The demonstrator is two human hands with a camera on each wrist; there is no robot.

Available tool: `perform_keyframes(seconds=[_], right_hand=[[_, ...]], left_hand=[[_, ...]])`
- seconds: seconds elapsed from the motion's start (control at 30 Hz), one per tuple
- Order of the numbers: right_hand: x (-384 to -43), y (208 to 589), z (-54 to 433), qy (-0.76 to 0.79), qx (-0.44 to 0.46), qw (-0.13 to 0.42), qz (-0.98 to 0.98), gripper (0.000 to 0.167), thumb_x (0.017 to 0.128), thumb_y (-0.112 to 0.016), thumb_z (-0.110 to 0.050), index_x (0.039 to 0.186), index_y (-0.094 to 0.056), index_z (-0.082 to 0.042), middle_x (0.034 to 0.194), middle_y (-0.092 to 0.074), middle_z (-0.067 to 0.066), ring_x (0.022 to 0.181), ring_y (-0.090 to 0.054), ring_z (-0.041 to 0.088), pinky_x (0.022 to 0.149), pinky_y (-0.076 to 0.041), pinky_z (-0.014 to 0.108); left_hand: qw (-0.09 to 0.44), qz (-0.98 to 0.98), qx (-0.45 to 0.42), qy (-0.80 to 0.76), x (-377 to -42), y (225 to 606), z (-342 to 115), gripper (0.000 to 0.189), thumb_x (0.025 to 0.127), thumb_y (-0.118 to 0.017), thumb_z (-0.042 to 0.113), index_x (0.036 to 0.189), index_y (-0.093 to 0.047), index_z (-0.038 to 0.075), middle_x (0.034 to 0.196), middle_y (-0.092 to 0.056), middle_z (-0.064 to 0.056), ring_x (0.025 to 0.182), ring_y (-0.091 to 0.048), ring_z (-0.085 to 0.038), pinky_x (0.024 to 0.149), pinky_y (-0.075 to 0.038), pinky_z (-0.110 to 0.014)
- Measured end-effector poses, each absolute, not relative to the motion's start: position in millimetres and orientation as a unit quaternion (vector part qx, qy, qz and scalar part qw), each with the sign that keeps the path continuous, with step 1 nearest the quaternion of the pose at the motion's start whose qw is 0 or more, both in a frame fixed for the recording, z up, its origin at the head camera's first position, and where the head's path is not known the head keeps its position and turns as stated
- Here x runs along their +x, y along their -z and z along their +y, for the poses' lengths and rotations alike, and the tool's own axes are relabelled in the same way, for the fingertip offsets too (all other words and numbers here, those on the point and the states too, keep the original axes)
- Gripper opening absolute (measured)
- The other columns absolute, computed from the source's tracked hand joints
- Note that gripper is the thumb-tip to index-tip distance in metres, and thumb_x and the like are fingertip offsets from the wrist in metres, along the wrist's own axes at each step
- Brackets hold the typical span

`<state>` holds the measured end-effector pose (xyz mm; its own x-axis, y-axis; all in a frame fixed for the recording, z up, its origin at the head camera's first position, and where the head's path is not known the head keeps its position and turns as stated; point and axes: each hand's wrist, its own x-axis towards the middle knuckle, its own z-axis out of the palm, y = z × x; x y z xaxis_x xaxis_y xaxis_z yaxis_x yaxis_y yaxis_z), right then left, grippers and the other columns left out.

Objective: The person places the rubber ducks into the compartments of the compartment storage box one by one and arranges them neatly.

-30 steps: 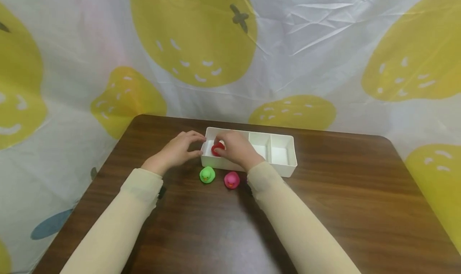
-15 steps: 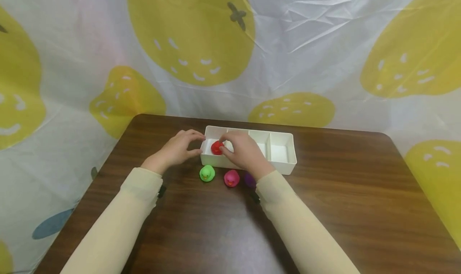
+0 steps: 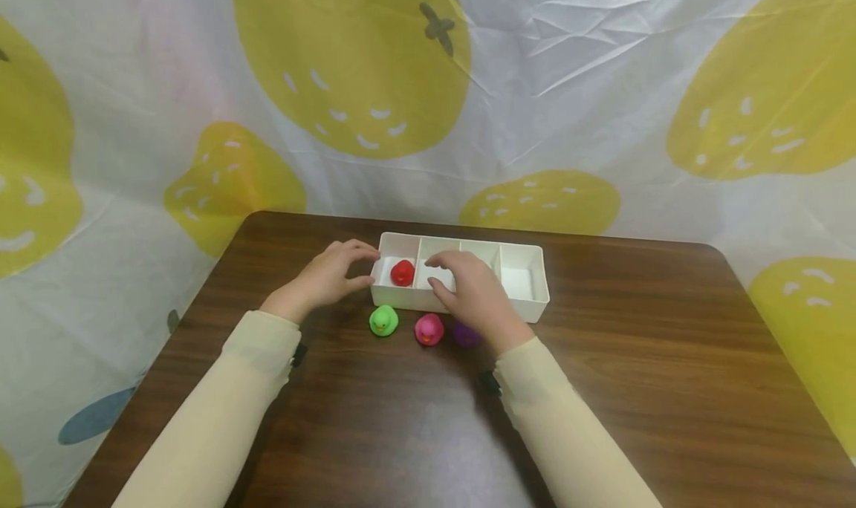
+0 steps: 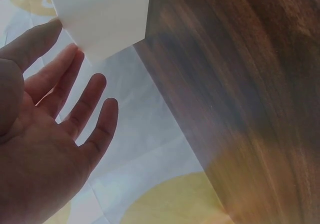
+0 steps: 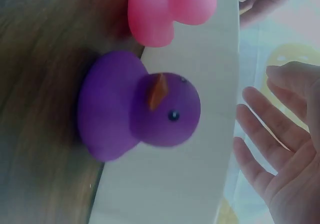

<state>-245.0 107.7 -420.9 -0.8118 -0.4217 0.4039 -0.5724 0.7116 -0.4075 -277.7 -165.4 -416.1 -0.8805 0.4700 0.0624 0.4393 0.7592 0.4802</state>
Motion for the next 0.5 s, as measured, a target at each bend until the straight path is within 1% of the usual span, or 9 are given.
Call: perform_keyframes(seconds=[0.1, 0.3, 0.37, 0.5], right_hand=[[-239, 420, 112, -0.268, 0.269, 0.148, -0.913, 0.03, 0.096, -0.072, -0.017, 0.124, -0.07, -0.007, 0.121, -0.075, 0.009, 0.117, -0.067, 0.027, 0.105, -0.053, 0.043], [-230, 416, 119, -0.282, 0.263, 0.159, -0.909, 0.046, 0.095, -0.073, -0.018, 0.138, -0.06, -0.009, 0.12, -0.074, 0.009, 0.112, -0.069, 0.027, 0.099, -0.055, 0.046], [-228, 417, 122, -0.277, 0.257, 0.162, -0.912, 0.047, 0.094, -0.073, -0.018, 0.138, -0.059, -0.01, 0.119, -0.074, 0.008, 0.111, -0.069, 0.026, 0.098, -0.056, 0.046], [-226, 419, 130, -0.267, 0.248, 0.161, -0.917, 0.044, 0.094, -0.074, -0.018, 0.135, -0.061, -0.01, 0.118, -0.074, 0.008, 0.109, -0.069, 0.026, 0.097, -0.055, 0.046]], left_hand=[[0.036, 0.937, 0.241, -0.251, -277, 416, -165, 0.045, 0.097, -0.073, 0.019, 0.138, -0.063, 0.004, 0.146, -0.058, -0.013, 0.134, -0.049, -0.036, 0.117, -0.04, -0.054], [0.042, 0.937, 0.234, -0.256, -277, 414, -166, 0.046, 0.096, -0.074, 0.018, 0.139, -0.063, 0.004, 0.146, -0.058, -0.013, 0.135, -0.048, -0.036, 0.118, -0.039, -0.054], [0.043, 0.937, 0.234, -0.257, -277, 415, -166, 0.046, 0.096, -0.074, 0.017, 0.139, -0.062, 0.004, 0.147, -0.057, -0.014, 0.136, -0.048, -0.036, 0.118, -0.039, -0.054], [0.046, 0.937, 0.232, -0.258, -278, 416, -165, 0.046, 0.096, -0.073, 0.017, 0.139, -0.062, 0.005, 0.148, -0.057, -0.014, 0.137, -0.047, -0.035, 0.119, -0.038, -0.054]])
